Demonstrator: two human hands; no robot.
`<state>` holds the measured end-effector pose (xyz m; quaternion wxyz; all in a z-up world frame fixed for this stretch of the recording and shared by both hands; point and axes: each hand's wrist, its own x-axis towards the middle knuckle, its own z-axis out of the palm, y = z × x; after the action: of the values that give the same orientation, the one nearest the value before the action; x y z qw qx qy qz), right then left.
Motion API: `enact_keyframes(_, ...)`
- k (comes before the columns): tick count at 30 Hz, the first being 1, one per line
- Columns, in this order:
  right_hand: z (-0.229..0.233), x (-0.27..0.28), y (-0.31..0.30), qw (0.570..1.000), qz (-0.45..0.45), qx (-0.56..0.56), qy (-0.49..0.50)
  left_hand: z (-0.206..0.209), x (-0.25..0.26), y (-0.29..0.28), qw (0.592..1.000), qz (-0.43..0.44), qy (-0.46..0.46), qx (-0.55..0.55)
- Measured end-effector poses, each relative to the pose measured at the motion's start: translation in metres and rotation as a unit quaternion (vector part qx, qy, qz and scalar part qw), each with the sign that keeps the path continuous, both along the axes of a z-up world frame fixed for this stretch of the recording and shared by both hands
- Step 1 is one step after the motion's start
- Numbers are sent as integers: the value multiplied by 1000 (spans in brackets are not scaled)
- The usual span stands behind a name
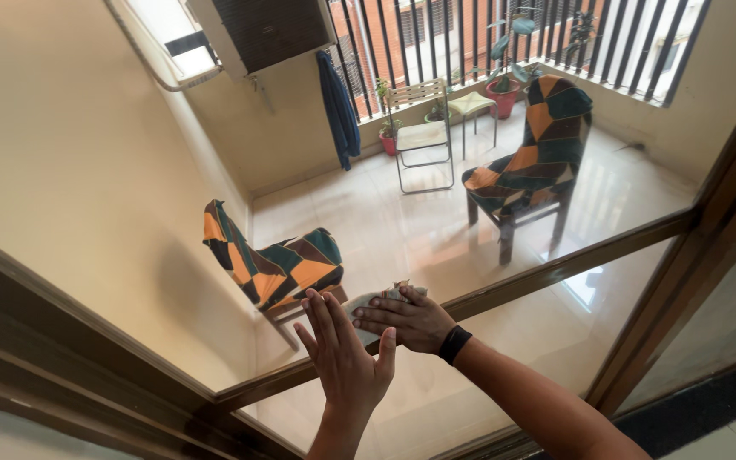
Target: The person applies a liquid from a spray bottle to a glass door and wipes the surface with a cloth.
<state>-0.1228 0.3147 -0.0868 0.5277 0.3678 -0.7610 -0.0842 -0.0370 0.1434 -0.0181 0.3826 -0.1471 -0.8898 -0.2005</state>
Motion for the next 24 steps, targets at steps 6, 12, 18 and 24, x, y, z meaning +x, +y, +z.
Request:
enact_keyframes(6, 6, -2, 10, 1000, -27, -4, 9, 6, -3, 3, 1000, -25, 8, 4)
enact_keyframes(12, 31, -11, 31, 997, -20, -73, -7, 10, -2, -1, 1000, -29, 3, -3)
enact_keyframes(18, 102, -14, 49, 978, -83, -188, -13, 18, -6, 6, 998, -61, 22, -7)
enact_keyframes(24, 161, -7, 70, 965, -105, -238, -12, 27, -9, 14, 995, -83, 42, -19)
